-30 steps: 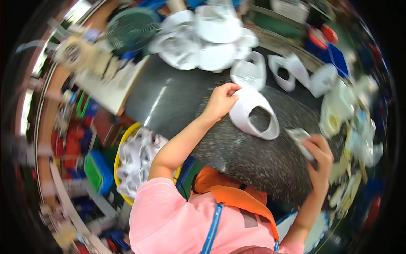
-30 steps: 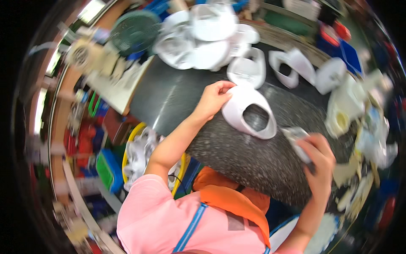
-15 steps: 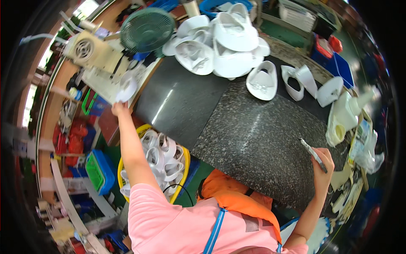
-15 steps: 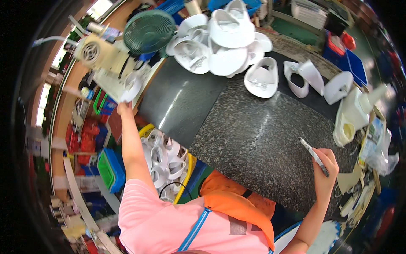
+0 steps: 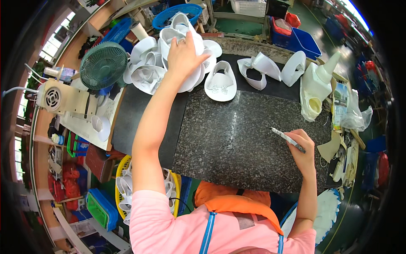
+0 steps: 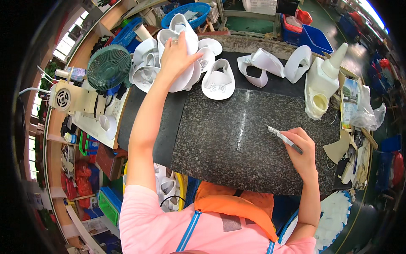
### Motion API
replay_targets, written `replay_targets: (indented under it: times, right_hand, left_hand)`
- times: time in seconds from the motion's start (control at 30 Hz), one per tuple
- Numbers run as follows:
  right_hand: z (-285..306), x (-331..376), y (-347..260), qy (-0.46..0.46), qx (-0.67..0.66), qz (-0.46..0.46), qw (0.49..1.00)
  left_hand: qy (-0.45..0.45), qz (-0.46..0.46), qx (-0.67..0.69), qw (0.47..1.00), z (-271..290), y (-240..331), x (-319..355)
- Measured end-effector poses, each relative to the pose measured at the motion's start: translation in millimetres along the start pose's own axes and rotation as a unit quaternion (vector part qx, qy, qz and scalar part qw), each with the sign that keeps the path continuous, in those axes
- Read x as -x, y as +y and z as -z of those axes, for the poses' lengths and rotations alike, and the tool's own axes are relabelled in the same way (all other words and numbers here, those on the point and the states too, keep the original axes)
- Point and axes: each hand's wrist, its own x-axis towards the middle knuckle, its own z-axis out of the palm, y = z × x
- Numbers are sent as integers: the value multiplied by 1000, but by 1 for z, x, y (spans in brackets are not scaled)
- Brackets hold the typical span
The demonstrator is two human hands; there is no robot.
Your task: The recorder is applying glue or adhesive to the edges of white shoe components using a small brush.
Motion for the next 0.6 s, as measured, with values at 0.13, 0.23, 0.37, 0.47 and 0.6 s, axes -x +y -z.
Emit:
replay_targets:
  times: [0.13,0.23,0.37,0.47,0.6]
  right_hand:
    - [21,12,15,47,-19,-44,998]
    - [30,17,29,94,-103,-158,977]
    - [17,9,35,81,-244,-176,950]
    - [10,-15,27,27,-254,-87,963]
    - [8,-49,0,-61,-323,-94,940]
  left_hand:
    - [-130,191,143,962,7,-18,-31]
    - [114,329,489,800,27,-41,-44]
    - [155,275,558,767,57,-28,-32]
    - [-5,263,762,592,80,5,-12]
    - [-109,245,829,491,74,86,17]
